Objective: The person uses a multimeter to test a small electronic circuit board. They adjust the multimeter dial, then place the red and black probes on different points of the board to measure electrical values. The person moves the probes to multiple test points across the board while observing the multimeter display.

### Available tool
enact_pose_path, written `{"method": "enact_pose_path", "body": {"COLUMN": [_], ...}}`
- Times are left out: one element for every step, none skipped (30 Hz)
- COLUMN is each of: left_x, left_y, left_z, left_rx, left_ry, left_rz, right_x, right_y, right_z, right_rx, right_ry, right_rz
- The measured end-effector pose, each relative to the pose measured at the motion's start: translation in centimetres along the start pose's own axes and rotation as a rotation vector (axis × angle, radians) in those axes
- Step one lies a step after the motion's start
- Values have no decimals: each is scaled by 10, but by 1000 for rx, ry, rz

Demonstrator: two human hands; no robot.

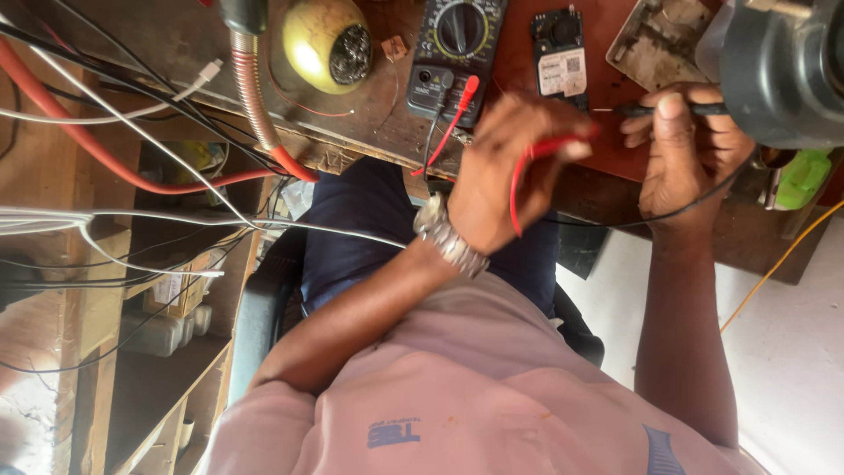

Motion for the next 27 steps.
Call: {"method": "enact_pose_path", "body": {"left_x": [-1,-4,-5,-6,-7,-8,-8,-8,-8,-8,-7,-7,-7,-8,-10,-11,-12,-12,-12,-13,-13,-14,-15,-16,-16,-16,-16], "left_y": [9,20,26,32,35,36,36,35,33,28,21,16,10,6,3,-1,-4,-7,-9,-11,-12,-13,-14,-15,-17,-18,-20], "left_z": [-6,-14,-23,-32,-43,-52,-57,-61,-63,-65,-68,-69,-69,-68,-68,-69,-69,-69,-70,-69,-68,-68,-67,-66,-65,-63,-62], "left_rx": [-8,-16,14,45,116,188,268,342,413,322,232,156,81,18,-46,-75,-105,-135,-146,-162,-174,-187,-193,-181,-169,-139,-156], "left_ry": [8,15,42,69,119,166,220,274,329,301,274,256,242,236,228,213,197,177,178,176,168,160,149,147,145,151,160], "left_rz": [44,87,109,130,129,126,33,-60,-152,-195,-235,-281,-328,-381,-435,-416,-396,-375,-307,-238,-208,-178,-188,-189,-190,-182,-187], "right_x": [1,1,0,0,-2,-6,-8,-7,-3,1,6,12,17,19,18,17,16,14,11,7,2,-2,-4,-5,-4,-4,-3], "right_y": [-3,-8,-14,-21,-29,-35,-41,-44,-46,-47,-48,-49,-50,-51,-51,-51,-51,-49,-47,-44,-40,-37,-35,-34,-33,-33,-33], "right_z": [3,6,10,14,22,32,43,53,63,73,82,90,96,100,104,105,105,104,103,104,106,107,107,107,107,106,106], "right_rx": [44,-92,-229,-367,-467,-564,-662,-693,-724,-754,-794,-833,-869,-853,-836,-822,-792,-762,-735,-728,-720,-710,-729,-746,-762,-759,-756], "right_ry": [47,56,64,72,11,-50,-109,-157,-205,-255,-282,-310,-340,-326,-313,-301,-297,-290,-279,-261,-240,-218,-211,-204,-198,-192,-186], "right_rz": [5,21,38,54,-7,-66,-122,-117,-112,-110,-175,-243,-313,-307,-299,-289,-275,-260,-243,-223,-201,-179,-169,-161,-154,-151,-149]}}
Point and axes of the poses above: each hand's wrist, its own x-axis towards the middle knuckle, its own z-axis out of the palm, y = z × x, the point moved 1 cm from there along x, towards the middle knuckle, and after that the axes turned 9 degrees about -y, right-handed, at the moved point
